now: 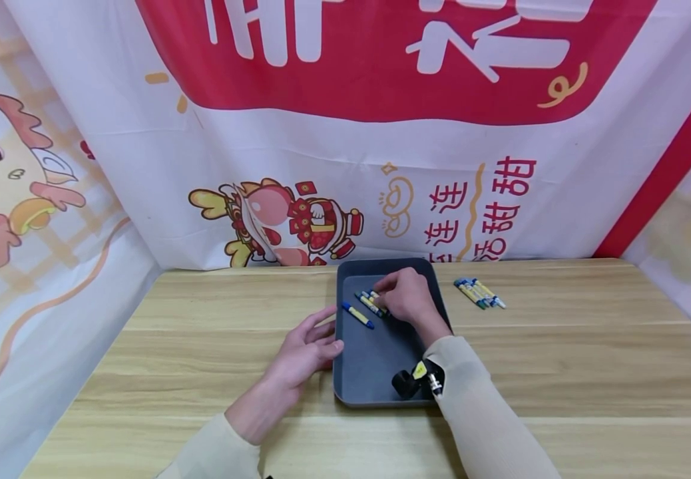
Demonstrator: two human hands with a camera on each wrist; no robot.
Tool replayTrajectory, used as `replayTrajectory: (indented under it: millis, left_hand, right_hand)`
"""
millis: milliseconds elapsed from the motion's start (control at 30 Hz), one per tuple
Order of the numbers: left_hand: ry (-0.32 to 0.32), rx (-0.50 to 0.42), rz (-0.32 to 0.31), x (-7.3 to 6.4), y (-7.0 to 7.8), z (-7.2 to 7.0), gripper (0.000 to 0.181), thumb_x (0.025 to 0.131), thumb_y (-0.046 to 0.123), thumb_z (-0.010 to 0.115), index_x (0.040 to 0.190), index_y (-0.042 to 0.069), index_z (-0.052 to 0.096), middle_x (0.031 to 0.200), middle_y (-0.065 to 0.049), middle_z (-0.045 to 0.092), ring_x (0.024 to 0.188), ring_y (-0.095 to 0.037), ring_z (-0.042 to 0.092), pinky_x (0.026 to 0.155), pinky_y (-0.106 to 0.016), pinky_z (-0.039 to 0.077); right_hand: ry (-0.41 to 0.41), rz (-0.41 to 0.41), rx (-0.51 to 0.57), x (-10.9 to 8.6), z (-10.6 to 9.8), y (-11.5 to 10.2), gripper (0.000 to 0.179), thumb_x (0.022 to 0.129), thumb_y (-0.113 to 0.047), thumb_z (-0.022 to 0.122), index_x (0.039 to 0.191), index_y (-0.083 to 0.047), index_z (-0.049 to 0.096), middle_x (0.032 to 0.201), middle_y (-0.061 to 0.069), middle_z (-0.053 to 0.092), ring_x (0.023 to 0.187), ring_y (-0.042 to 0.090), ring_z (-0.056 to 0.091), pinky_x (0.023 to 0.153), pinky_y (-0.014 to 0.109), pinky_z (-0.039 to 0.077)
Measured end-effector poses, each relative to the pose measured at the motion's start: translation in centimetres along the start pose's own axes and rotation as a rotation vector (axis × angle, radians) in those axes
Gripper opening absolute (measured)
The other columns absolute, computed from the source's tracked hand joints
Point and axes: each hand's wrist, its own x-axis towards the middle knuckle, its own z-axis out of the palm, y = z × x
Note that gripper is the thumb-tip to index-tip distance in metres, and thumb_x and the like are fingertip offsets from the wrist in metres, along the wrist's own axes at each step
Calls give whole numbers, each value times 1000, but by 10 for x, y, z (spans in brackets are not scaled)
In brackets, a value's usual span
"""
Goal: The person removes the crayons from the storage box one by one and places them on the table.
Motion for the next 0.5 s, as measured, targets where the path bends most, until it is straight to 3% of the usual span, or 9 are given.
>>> replayTrajectory:
  millis: [233,500]
  left_hand:
    - [-3,1,6,0,0,0,64,101,2,66,159,24,49,161,-18,53,141,-34,61,100,-40,59]
    - [-10,3,8,-1,-1,-1,64,101,3,65,159,24,49,162,-18,52,142,-34,60,100,-40,59]
  right_hand:
    - [11,-36,22,1,-3,0,15,97,-16,78,110,-15,84,114,8,78,105,25,67,96,43,57]
    - [10,-72,50,1,-8,-1,18,100,-20,75,115,-16,83,118,7,78,103,23,69,92,41,58]
